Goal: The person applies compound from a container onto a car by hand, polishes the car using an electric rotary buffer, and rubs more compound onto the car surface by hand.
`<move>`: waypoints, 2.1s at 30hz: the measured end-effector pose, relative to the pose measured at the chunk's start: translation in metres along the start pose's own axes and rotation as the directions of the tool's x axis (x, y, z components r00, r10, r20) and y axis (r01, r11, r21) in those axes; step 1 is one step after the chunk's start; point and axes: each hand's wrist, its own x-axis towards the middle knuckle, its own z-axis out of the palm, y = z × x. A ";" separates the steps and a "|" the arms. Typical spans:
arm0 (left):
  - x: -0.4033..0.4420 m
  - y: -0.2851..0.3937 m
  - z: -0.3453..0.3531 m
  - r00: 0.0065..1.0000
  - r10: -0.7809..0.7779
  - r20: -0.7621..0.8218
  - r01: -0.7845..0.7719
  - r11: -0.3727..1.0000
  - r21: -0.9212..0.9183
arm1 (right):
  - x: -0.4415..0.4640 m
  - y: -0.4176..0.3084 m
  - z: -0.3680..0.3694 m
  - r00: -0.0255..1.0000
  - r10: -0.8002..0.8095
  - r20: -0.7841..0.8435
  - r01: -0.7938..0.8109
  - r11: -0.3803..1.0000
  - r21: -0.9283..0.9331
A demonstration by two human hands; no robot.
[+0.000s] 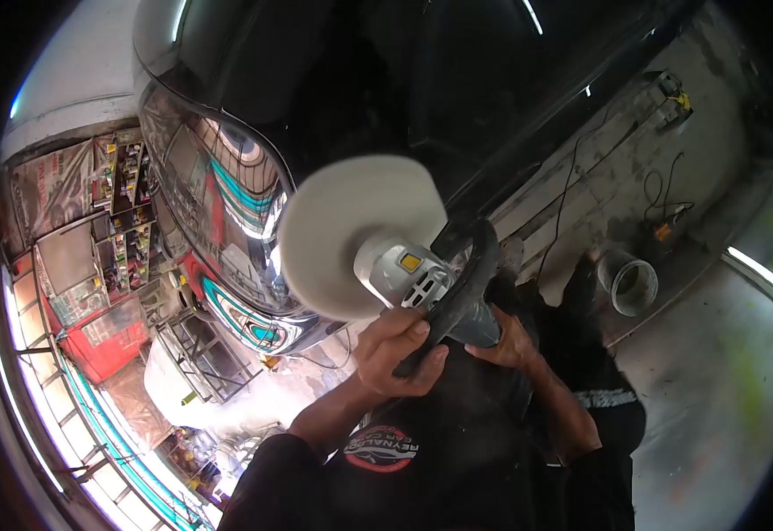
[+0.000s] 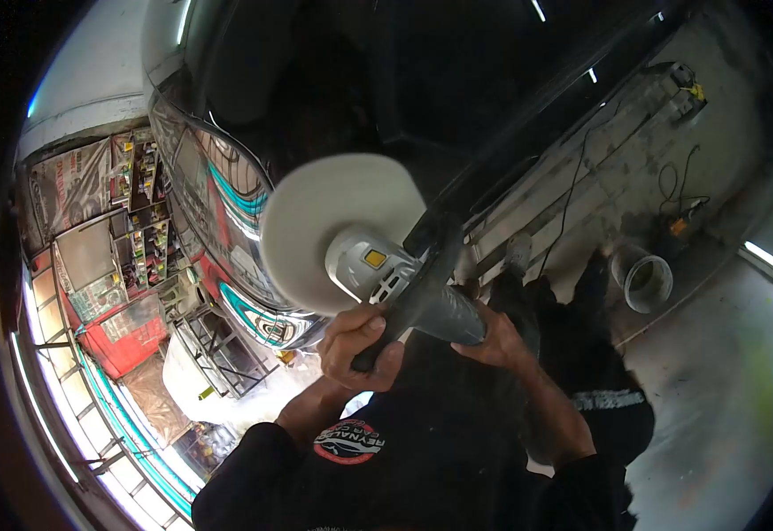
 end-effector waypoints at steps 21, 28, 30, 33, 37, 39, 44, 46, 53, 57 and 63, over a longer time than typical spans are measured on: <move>-0.036 -0.005 0.023 0.996 -0.087 0.011 0.087 0.996 0.014 | -0.009 0.039 -0.007 0.987 0.114 0.117 -0.107 0.992 -0.064; 0.032 0.011 -0.027 0.998 0.001 -0.067 -0.006 0.998 -0.067 | 0.000 -0.034 -0.027 0.995 0.097 0.021 -0.090 0.971 -0.223; 0.062 0.016 -0.034 0.996 0.013 -0.089 -0.019 0.997 -0.074 | -0.004 -0.085 -0.045 0.996 0.085 -0.014 -0.086 0.982 -0.167; 0.115 0.020 -0.029 0.986 0.019 -0.168 -0.043 0.990 -0.135 | 0.002 -0.131 -0.074 0.994 0.022 -0.106 -0.034 0.993 -0.117; 0.196 0.032 -0.011 0.977 0.018 -0.211 -0.061 0.977 -0.202 | 0.014 -0.155 -0.105 0.975 -0.015 -0.222 0.007 0.999 -0.035; 0.235 0.038 0.001 0.980 -0.024 -0.199 -0.032 0.961 -0.276 | 0.020 -0.161 -0.123 0.969 -0.029 -0.246 0.036 0.999 0.023; 0.325 0.048 0.036 0.976 0.011 -0.218 -0.085 0.938 -0.336 | 0.029 -0.203 -0.171 0.933 0.066 -0.353 -0.027 0.993 0.113; 0.346 0.053 0.041 0.989 -0.041 -0.144 -0.016 0.926 -0.376 | 0.034 -0.215 -0.182 0.924 0.084 -0.374 -0.026 0.987 0.157; 0.299 0.033 0.011 0.946 0.033 -0.321 -0.146 0.931 -0.335 | 0.021 -0.229 -0.162 0.929 0.013 -0.370 -0.010 1.000 0.010; 0.227 0.033 -0.032 0.914 0.022 -0.405 -0.117 0.970 -0.212 | 0.007 -0.217 -0.123 0.966 0.017 -0.259 -0.044 0.994 -0.102; 0.162 0.024 -0.062 0.893 -0.123 -0.433 -0.007 0.958 -0.286 | 0.003 -0.209 -0.089 0.986 -0.004 -0.166 -0.037 0.970 -0.241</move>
